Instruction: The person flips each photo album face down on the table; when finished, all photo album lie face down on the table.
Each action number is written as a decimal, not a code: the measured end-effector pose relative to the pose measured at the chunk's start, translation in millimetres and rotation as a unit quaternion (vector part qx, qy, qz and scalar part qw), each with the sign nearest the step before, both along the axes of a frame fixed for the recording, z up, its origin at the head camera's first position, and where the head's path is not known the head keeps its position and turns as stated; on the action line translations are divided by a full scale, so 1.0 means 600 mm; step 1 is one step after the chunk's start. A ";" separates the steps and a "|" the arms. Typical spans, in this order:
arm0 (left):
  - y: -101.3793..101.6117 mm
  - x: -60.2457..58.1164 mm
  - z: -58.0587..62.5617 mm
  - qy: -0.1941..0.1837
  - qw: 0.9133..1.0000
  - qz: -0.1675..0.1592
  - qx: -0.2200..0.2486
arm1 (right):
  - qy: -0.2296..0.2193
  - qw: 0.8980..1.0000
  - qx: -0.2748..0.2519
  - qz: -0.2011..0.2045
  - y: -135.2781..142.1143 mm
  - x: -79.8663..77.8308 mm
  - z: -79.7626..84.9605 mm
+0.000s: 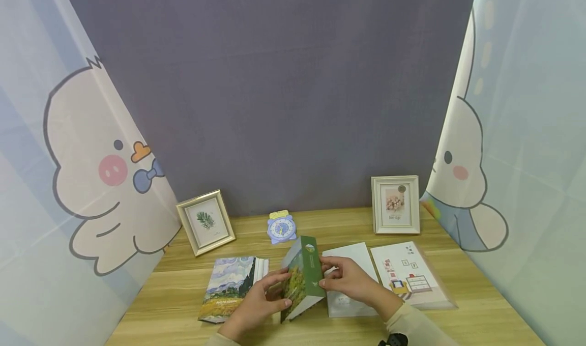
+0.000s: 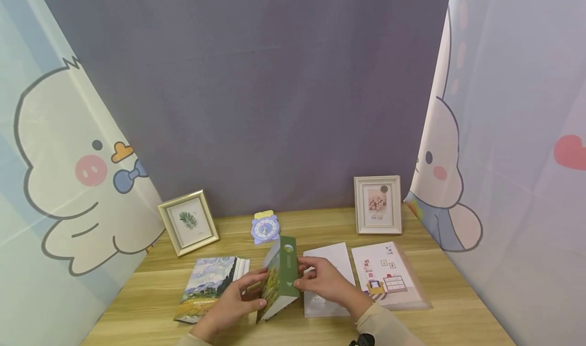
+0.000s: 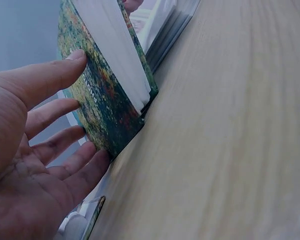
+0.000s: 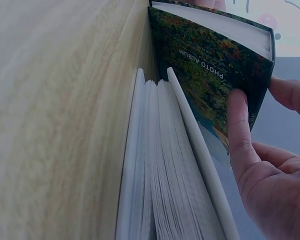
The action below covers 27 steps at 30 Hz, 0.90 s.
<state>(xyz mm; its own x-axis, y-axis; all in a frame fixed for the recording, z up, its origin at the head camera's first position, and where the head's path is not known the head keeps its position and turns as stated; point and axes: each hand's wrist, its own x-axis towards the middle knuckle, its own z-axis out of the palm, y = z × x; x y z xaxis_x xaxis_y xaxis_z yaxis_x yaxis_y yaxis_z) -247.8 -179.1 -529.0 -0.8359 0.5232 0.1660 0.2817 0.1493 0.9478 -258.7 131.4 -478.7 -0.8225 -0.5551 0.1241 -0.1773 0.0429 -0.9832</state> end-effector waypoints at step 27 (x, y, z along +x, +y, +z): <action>0.011 0.007 0.016 0.022 0.996 0.063 -0.057 | -0.006 0.998 0.048 -0.037 0.005 -0.003 -0.007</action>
